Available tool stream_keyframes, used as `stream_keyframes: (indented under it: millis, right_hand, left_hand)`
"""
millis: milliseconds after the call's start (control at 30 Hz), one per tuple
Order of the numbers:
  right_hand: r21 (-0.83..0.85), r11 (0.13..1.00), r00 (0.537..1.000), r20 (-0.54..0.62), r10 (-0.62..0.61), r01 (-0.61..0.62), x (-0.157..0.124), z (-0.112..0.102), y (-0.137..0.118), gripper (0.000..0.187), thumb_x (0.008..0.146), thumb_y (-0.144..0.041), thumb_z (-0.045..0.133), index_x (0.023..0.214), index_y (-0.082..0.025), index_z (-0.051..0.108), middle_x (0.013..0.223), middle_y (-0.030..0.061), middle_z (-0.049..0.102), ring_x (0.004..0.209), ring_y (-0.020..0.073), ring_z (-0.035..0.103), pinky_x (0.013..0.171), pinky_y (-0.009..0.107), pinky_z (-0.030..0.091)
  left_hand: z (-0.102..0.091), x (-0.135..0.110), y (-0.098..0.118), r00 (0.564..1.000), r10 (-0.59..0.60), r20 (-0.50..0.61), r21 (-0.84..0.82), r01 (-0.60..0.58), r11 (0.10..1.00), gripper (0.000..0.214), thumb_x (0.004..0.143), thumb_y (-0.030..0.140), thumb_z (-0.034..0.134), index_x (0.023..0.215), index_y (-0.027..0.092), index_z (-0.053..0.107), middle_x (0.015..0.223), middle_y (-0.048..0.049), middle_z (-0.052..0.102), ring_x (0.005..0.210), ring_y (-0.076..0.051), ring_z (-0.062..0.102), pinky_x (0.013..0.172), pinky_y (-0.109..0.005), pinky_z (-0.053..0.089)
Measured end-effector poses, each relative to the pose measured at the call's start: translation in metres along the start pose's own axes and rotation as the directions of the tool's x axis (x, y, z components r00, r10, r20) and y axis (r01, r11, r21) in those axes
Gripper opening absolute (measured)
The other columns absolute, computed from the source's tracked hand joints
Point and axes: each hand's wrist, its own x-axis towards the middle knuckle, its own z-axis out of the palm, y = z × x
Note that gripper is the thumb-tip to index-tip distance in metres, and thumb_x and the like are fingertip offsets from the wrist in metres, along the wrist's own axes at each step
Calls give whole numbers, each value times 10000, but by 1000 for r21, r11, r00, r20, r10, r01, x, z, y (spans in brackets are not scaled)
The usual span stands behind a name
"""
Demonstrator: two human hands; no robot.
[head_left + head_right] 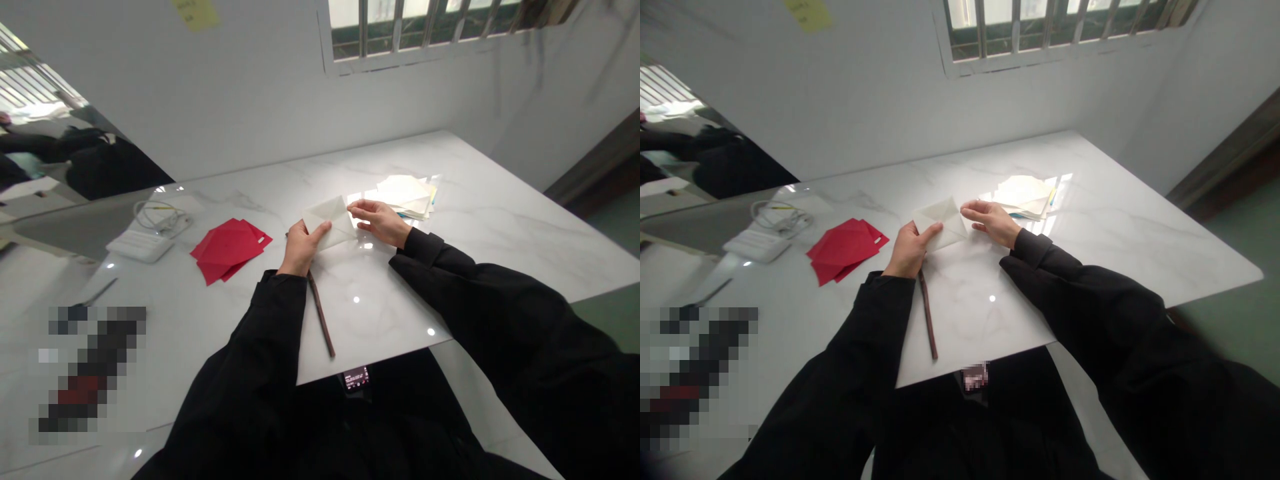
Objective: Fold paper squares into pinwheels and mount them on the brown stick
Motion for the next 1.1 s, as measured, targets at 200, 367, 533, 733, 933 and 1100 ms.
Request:
stream_keyframes:
  millis: [200, 367, 533, 733, 933, 1100]
  right_hand:
    - [-47, 997, 991, 120, -55, 61, -3, 3, -6, 545, 680, -645, 947, 910, -209, 714, 1046, 28, 723, 905, 163, 635, 734, 269, 473]
    - [-53, 995, 993, 90, -76, 81, -5, 5, -13, 542, 663, -653, 948, 865, -214, 702, 1199, 40, 728, 952, 162, 645, 754, 256, 487]
    - [-60, 997, 990, 133, -38, 46, -6, 6, -9, 478, 682, -590, 953, 889, -208, 753, 987, 19, 733, 867, 148, 645, 779, 268, 505]
    - [-266, 956, 982, 173, -81, 126, -4, 8, -4, 424, 732, -554, 915, 867, -171, 793, 767, 8, 699, 671, 123, 548, 626, 267, 428]
    - [-352, 922, 983, 139, -122, 164, 0, 7, 1, 433, 752, -585, 892, 884, -178, 821, 647, -11, 630, 588, 115, 472, 558, 273, 361]
    - [-395, 898, 978, 151, -146, 195, -1, 8, 0, 442, 776, -597, 870, 889, -172, 826, 708, 11, 688, 601, 119, 486, 570, 282, 363]
  left_hand:
    - [-1, 1, -1, 1000, -2, 0, 0, 2, 1000, 605, 656, 456, 963, 1124, 119, 779, 1153, -157, 816, 1011, -292, 768, 952, -406, 594]
    - [-2, 2, 0, 1000, -17, 3, -3, 17, 1000, 683, 641, 444, 961, 1210, 140, 733, 1101, -133, 823, 943, -277, 781, 894, -399, 620]
    - [-1, -1, 2, 999, -28, 32, 8, 27, 1000, 722, 650, 448, 953, 1252, 151, 689, 1044, -113, 816, 888, -260, 770, 846, -379, 614]
    - [2, -2, 3, 999, 8, 54, 57, -11, 998, 618, 684, 463, 904, 1181, 154, 705, 1085, -113, 800, 942, -261, 747, 847, -358, 590]
    - [1, 1, 0, 996, 4, 86, 72, -10, 997, 500, 754, 445, 812, 1159, 159, 747, 1023, -90, 803, 898, -244, 729, 799, -325, 571]
    - [-1, 1, 0, 996, 28, 81, 108, -37, 993, 458, 783, 445, 780, 1131, 146, 780, 1011, -87, 809, 861, -229, 710, 769, -308, 548]
